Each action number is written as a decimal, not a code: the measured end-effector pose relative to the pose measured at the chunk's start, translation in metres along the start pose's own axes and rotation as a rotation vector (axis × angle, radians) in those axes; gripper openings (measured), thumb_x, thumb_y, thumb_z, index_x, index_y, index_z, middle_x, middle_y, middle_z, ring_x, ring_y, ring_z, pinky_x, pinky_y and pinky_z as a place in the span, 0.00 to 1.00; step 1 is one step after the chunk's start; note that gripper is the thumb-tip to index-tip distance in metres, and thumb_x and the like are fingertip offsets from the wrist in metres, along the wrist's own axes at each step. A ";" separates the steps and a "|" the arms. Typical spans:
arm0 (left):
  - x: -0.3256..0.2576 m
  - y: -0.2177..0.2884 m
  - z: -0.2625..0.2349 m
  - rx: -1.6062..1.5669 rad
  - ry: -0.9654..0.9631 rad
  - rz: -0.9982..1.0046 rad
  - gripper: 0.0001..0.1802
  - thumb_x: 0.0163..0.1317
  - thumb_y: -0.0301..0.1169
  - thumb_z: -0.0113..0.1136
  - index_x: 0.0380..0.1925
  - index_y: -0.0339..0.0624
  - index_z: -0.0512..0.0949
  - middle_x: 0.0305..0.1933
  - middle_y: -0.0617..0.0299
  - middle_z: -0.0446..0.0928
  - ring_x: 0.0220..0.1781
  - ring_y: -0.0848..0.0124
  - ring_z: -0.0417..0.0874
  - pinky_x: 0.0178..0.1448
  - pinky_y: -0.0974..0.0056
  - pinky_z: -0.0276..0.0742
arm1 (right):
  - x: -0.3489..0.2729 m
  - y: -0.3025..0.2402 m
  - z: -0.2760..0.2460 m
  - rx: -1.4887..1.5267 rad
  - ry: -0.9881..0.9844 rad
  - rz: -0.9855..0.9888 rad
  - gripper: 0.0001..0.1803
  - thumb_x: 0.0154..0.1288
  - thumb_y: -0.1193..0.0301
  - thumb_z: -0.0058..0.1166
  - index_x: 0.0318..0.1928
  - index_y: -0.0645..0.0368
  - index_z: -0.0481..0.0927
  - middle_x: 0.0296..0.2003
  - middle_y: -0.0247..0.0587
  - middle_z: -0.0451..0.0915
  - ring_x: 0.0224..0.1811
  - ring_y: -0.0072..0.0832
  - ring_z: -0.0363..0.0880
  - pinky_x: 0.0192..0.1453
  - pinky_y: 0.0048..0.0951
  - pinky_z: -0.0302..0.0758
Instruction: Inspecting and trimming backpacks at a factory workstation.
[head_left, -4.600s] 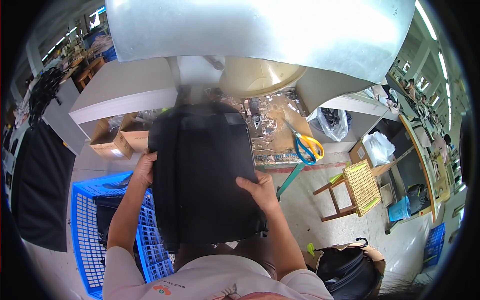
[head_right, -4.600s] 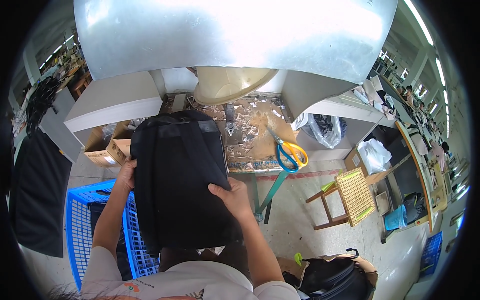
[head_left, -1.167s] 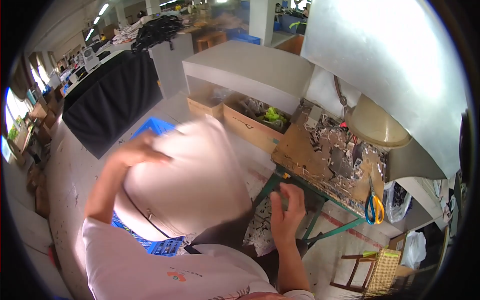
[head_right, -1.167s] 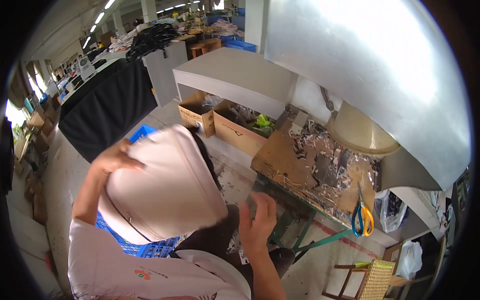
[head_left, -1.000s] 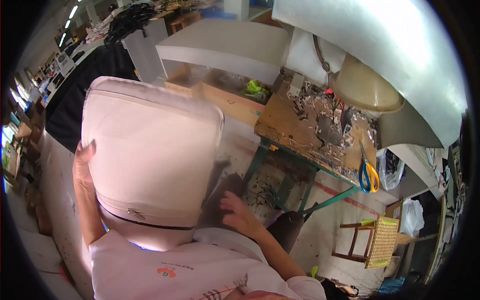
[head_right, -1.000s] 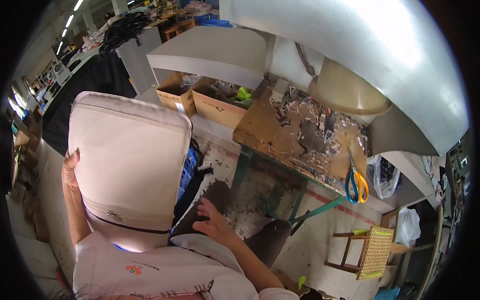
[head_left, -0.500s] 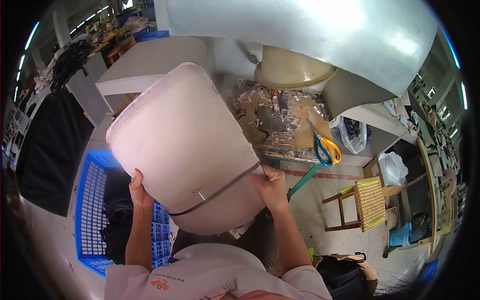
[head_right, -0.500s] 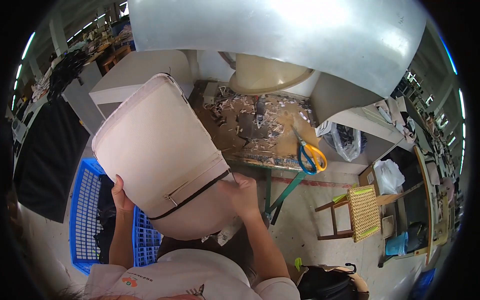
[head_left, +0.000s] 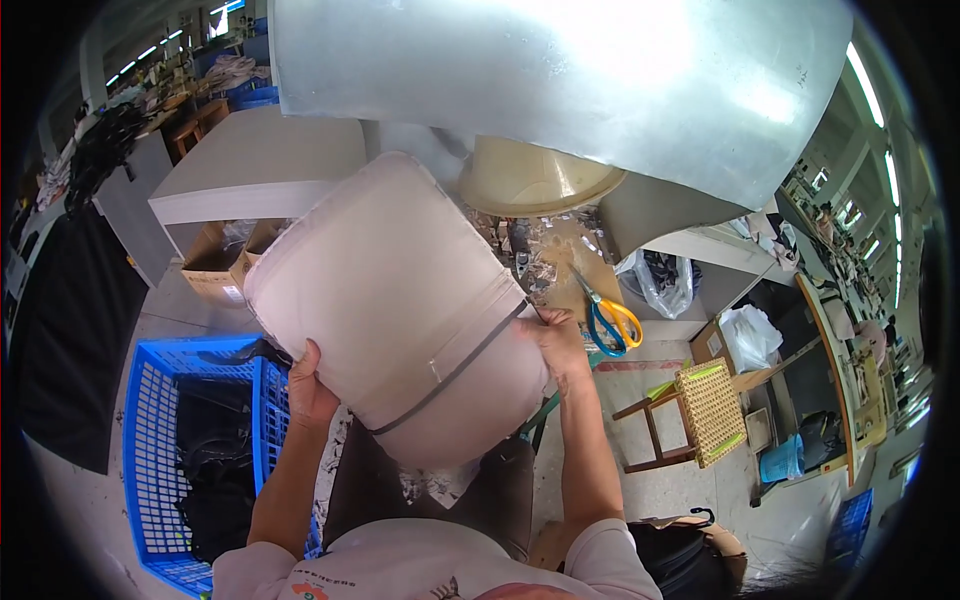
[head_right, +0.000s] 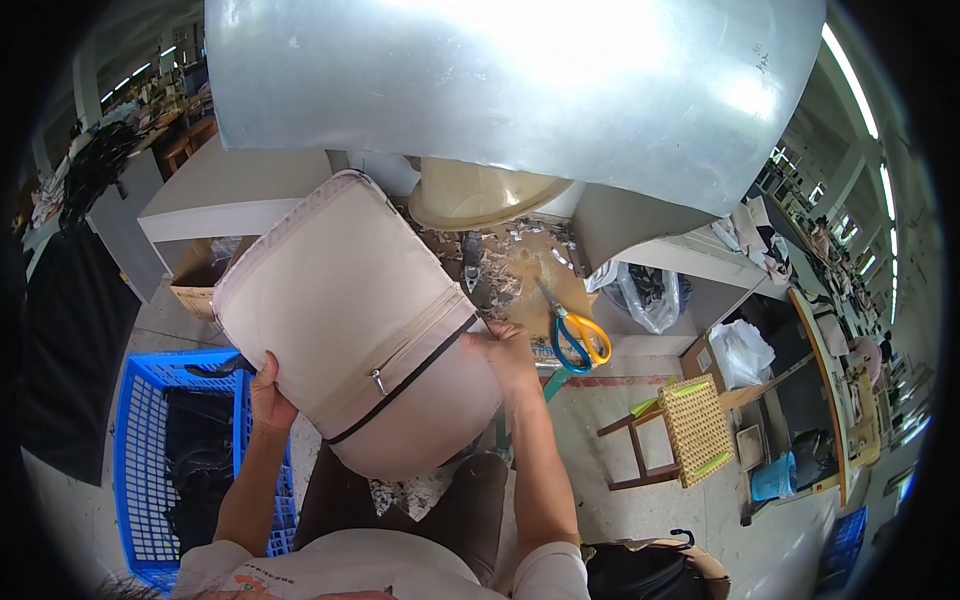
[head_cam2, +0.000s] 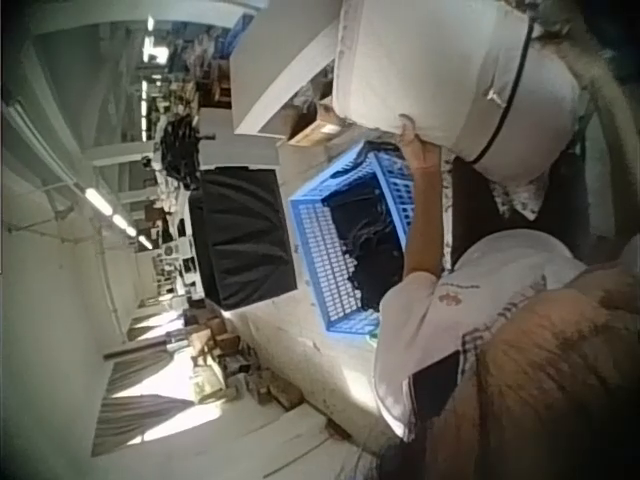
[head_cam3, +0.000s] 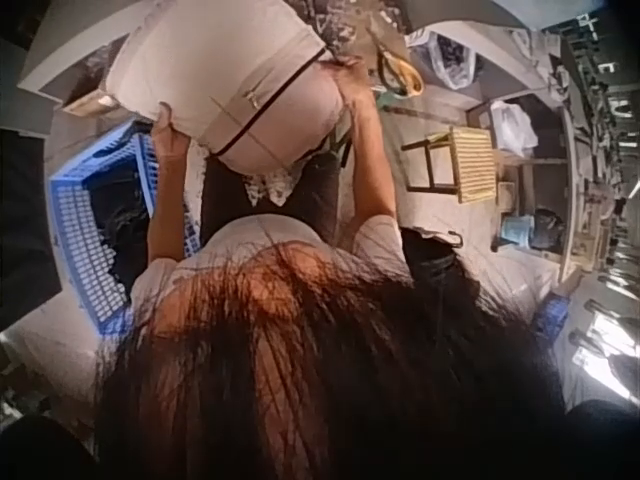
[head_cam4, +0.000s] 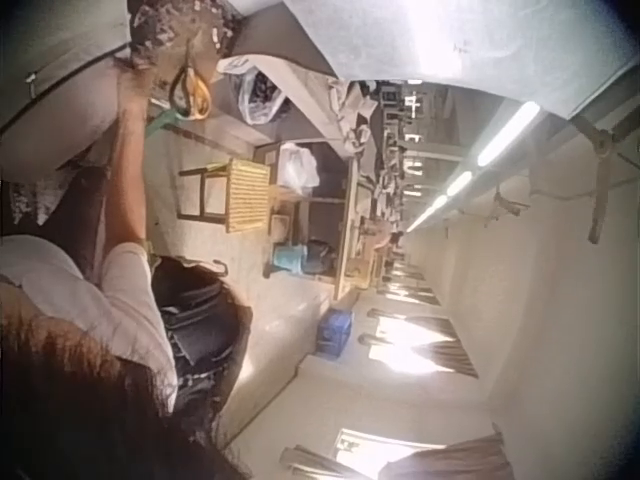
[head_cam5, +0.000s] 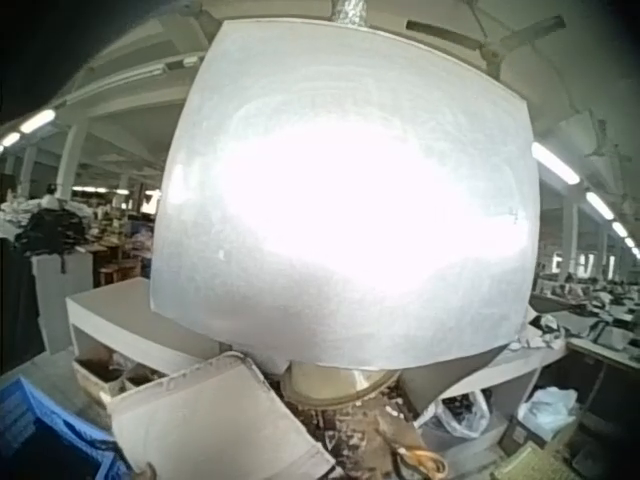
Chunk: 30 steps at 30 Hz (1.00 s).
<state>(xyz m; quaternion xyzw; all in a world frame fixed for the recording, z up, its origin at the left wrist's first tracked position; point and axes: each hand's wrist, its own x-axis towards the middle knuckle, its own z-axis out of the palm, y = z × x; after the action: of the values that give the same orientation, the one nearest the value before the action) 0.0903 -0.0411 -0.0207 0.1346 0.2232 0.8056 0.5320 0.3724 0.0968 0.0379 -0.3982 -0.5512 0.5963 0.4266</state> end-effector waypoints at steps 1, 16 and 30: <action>0.000 -0.002 -0.002 -0.003 0.002 -0.004 0.28 0.52 0.35 0.58 0.53 0.40 0.63 0.53 0.59 0.68 0.55 0.63 0.68 0.59 0.57 0.62 | 0.000 0.002 -0.001 -0.003 0.003 0.004 0.05 0.46 0.81 0.57 0.29 0.65 0.79 0.20 0.32 0.77 0.19 0.14 0.71 0.24 0.16 0.68; -0.030 -0.003 -0.052 0.812 0.360 -0.487 0.32 0.53 0.48 0.55 0.54 0.43 0.62 0.51 0.56 0.67 0.55 0.62 0.66 0.59 0.59 0.58 | -0.098 -0.024 0.044 -0.869 -0.003 -0.926 0.14 0.37 0.83 0.56 0.31 0.65 0.76 0.22 0.44 0.76 0.20 0.35 0.73 0.23 0.28 0.69; -0.007 0.053 -0.022 0.666 -0.152 0.128 0.15 0.41 0.25 0.64 0.33 0.35 0.76 0.32 0.61 0.78 0.32 0.72 0.78 0.40 0.69 0.74 | -0.073 -0.019 -0.019 -0.661 0.021 -0.524 0.17 0.55 0.64 0.53 0.36 0.67 0.75 0.35 0.51 0.75 0.35 0.45 0.73 0.40 0.35 0.70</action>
<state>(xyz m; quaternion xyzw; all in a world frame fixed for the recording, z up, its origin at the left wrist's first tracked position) 0.0409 -0.0703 -0.0129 0.3743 0.4249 0.7079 0.4223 0.4149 0.0345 0.0560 -0.3659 -0.7911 0.2547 0.4189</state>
